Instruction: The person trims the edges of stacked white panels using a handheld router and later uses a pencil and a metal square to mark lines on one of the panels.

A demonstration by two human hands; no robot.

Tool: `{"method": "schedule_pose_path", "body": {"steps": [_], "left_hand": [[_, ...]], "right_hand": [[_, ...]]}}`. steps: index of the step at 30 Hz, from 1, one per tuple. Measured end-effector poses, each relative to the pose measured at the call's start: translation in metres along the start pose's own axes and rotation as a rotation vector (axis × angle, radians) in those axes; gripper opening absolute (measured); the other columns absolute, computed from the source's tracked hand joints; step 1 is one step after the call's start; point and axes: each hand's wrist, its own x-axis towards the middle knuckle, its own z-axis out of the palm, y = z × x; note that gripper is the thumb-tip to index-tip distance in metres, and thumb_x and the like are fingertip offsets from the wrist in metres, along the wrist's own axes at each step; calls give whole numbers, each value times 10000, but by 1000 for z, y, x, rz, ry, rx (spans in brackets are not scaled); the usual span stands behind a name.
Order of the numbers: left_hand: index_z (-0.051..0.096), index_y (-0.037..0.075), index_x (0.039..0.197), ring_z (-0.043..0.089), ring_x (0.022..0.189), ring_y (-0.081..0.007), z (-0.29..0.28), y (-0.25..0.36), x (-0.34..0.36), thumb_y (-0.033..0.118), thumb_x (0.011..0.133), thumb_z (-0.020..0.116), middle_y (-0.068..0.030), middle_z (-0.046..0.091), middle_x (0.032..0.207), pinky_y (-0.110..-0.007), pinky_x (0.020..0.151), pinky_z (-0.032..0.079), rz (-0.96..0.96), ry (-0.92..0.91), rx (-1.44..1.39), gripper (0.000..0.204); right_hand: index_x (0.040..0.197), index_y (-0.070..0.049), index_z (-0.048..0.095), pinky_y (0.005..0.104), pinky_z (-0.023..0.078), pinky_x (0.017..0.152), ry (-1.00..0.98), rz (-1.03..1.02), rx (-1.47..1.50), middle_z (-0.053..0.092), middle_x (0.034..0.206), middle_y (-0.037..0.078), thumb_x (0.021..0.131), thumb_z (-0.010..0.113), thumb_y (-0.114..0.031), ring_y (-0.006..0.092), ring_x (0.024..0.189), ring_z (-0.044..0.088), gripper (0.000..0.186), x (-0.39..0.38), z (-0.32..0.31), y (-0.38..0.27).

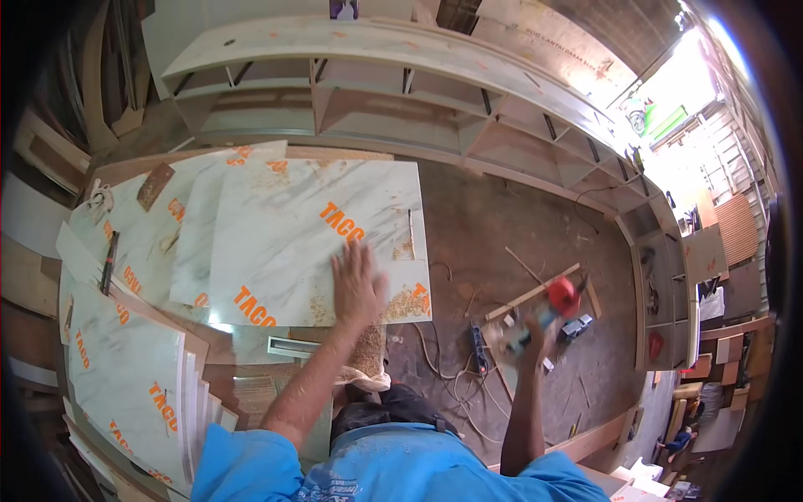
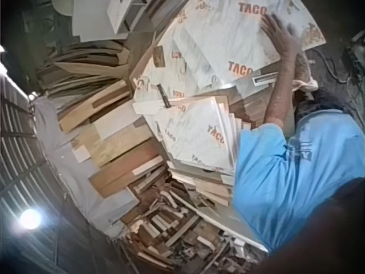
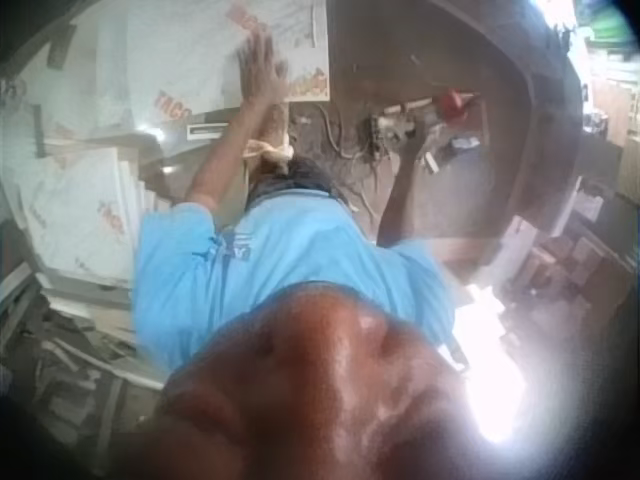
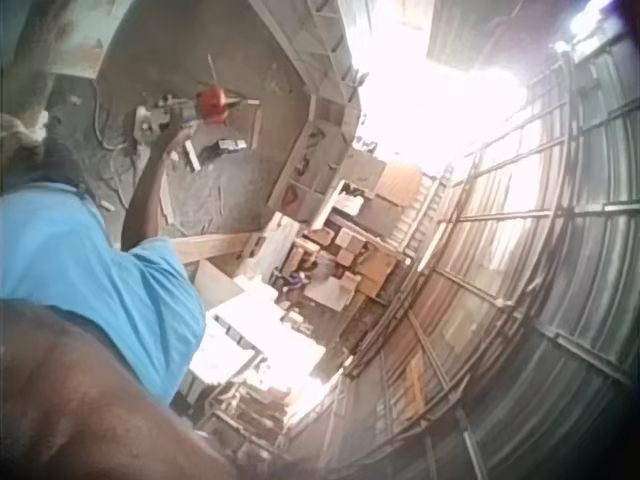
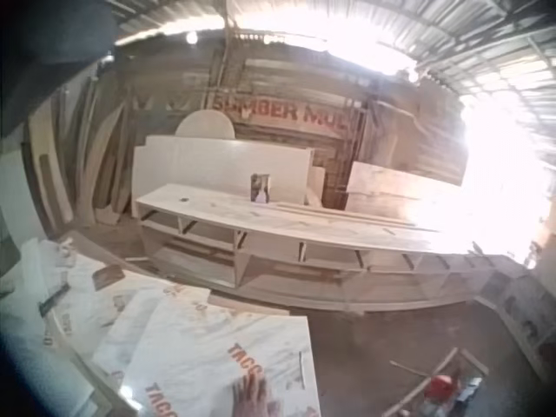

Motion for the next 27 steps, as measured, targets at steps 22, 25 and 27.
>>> {"method": "schedule_pose_path", "body": {"steps": [22,25,27], "left_hand": [[584,43,1269,624,1017,-235,10,138,-84,625,918,632,-142,656,1181,-399,942,487,-1381,122,-1785,682],[575,41,1309,657,954,-214,2,143,-77,594,918,651,-130,673,1217,-368,860,522,-1301,343,-1818,681],[548,15,1369,702,1055,-269,10,108,-79,541,915,690,-148,658,1297,-444,868,569,-892,690,-2039,709]], "right_hand": [[963,-85,624,383,518,558,73,555,134,646,834,55,792,763,-256,204,605,599,279,8,-225,131],[998,-94,614,402,527,577,10,531,132,639,854,56,795,763,-255,211,628,599,299,42,-229,121],[1021,-100,608,415,532,590,-62,540,143,635,868,57,798,763,-255,215,644,598,313,53,-220,122]]}}
